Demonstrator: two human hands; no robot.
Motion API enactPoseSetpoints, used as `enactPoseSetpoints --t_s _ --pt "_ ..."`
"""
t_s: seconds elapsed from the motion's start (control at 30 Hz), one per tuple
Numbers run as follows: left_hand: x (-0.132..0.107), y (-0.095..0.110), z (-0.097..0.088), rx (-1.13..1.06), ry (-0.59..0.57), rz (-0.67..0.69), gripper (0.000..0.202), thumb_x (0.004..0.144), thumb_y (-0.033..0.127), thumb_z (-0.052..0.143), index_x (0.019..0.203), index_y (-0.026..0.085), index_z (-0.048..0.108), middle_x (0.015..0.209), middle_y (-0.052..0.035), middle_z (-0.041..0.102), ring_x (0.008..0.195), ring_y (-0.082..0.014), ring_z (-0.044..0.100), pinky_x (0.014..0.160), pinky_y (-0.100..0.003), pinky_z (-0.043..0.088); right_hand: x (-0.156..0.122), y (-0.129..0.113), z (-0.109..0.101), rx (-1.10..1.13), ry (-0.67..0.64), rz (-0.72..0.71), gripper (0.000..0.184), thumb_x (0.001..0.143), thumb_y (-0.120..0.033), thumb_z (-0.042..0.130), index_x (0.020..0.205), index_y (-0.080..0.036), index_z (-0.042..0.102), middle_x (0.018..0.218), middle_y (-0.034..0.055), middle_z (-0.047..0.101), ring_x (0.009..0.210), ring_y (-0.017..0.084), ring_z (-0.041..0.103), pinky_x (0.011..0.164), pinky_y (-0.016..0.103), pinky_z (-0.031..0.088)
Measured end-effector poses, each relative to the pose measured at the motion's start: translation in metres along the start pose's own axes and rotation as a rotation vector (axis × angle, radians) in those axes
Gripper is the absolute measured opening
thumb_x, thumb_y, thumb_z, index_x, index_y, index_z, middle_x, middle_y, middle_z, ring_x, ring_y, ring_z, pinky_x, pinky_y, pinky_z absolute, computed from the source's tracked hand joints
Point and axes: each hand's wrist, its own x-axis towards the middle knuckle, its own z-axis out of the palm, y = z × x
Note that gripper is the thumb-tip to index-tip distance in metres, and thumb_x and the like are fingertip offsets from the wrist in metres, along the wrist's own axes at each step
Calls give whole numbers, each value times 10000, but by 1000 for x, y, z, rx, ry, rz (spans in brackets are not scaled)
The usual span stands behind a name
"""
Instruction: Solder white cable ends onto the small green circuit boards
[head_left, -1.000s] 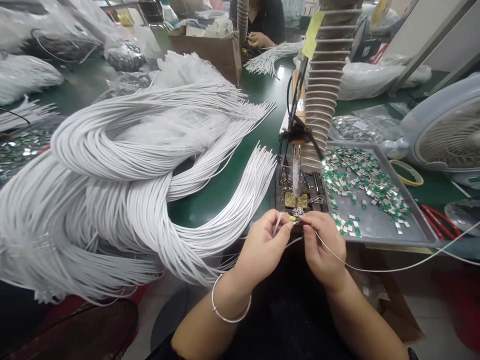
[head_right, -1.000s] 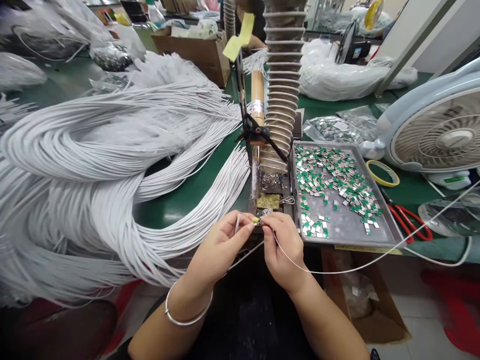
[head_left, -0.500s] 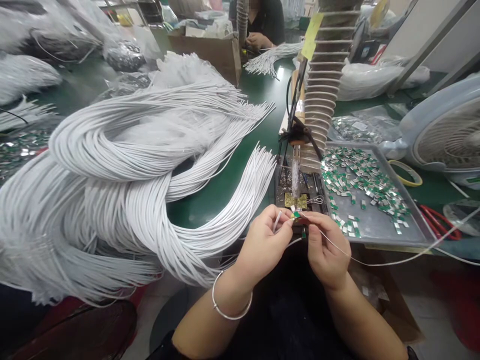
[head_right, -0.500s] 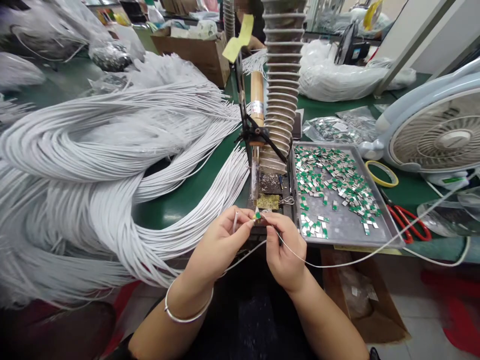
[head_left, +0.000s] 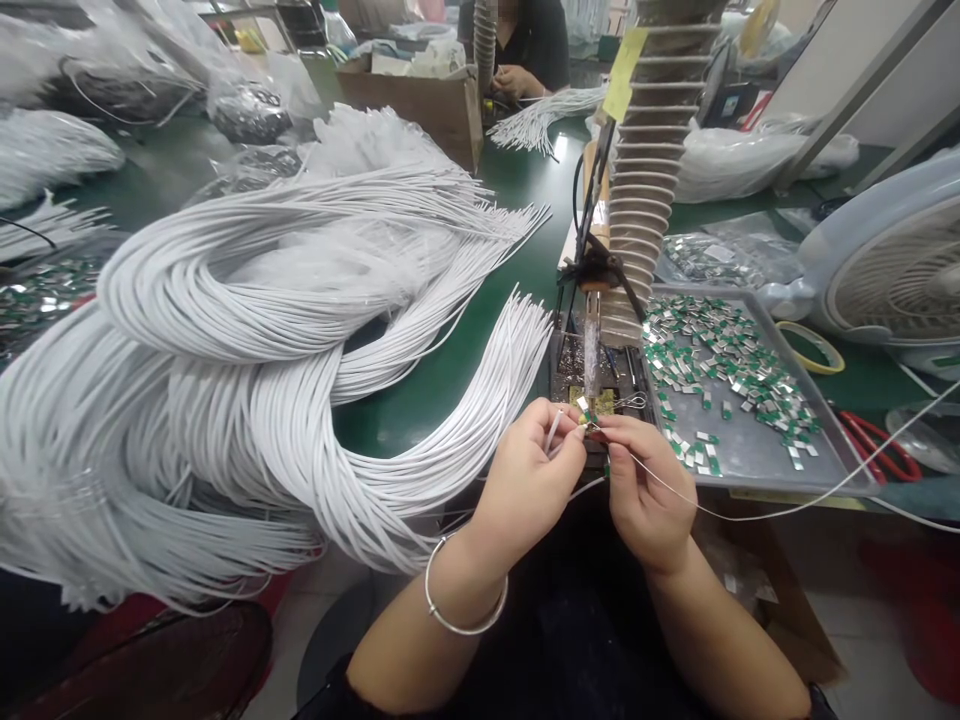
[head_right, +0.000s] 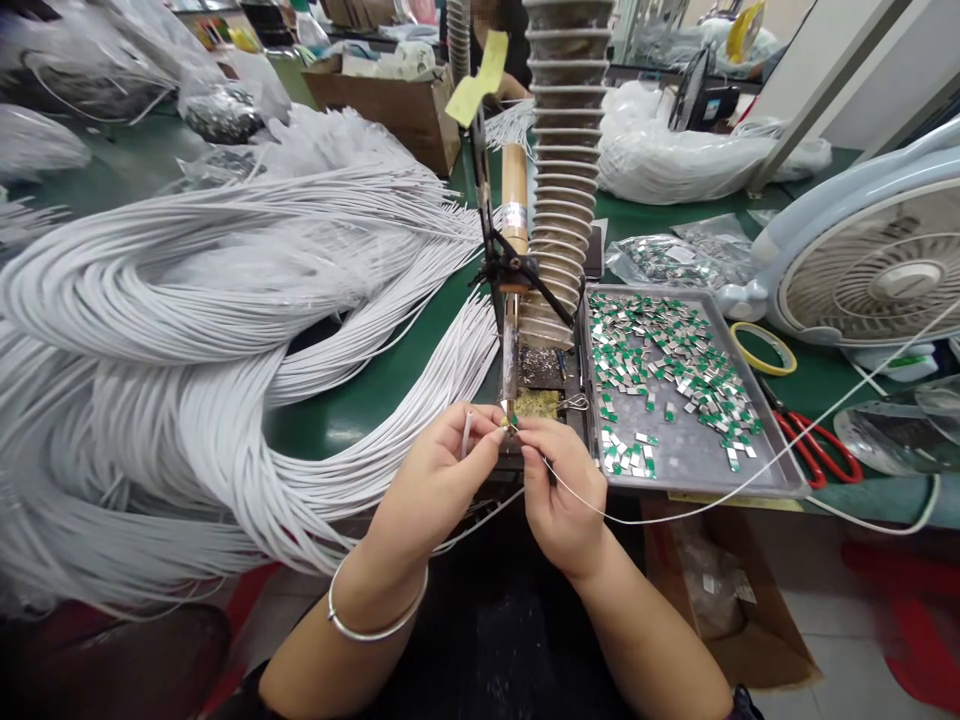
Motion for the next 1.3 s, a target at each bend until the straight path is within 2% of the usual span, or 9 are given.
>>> enactPoseSetpoints --t_s 0.2,0.43,0.7,0.9,1.03,1.17,1.3 --pt "-1 2 1 -8 9 16 63 774 170 547 735 176 498 873 0 582 671 -81 517 623 -207 429 1 -2 -1 -11 9 -3 228 848 -74 500 983 -217 616 943 60 699 893 190 674 760 358 569" --pt "-1 2 1 -37 25 51 106 772 162 551 693 180 483 901 -15 587 774 -100 562 710 -216 451 2 -3 0 -24 6 -11 224 846 -71 510 981 -213 619 929 64 696 896 189 670 771 362 568" --pt "-3 -1 1 -45 16 63 99 784 170 547 709 182 485 869 -5 579 684 -87 525 616 -207 433 4 -3 0 -26 8 -25 218 842 -68 513 973 -207 619 929 69 690 903 186 663 768 360 568" --pt "-5 -5 0 -41 16 77 139 787 168 549 672 182 472 900 -20 590 813 -116 581 734 -226 464 -2 -4 -3 -32 -22 3 206 854 -97 490 975 -211 613 930 74 691 892 201 669 761 390 574" --pt "-9 -16 -3 10 -16 62 116 818 203 538 716 188 485 892 -23 594 782 -129 576 702 -247 463 -6 -7 -8 -39 -30 5 193 858 -107 479 961 -203 610 870 67 686 821 190 670 711 366 572" --pt "-18 -25 -6 148 -85 88 132 878 242 485 757 191 498 865 -28 602 789 -143 564 743 -267 453 -12 -6 -18 -110 -8 61 205 864 -108 477 981 -211 611 800 35 678 694 157 656 640 311 555" --pt "-27 -30 -9 299 -166 141 213 939 273 391 820 187 545 875 -44 623 794 -153 566 766 -276 448 -7 4 -34 -235 23 133 221 882 -118 460 1015 -214 608 811 27 667 673 136 636 658 289 539"
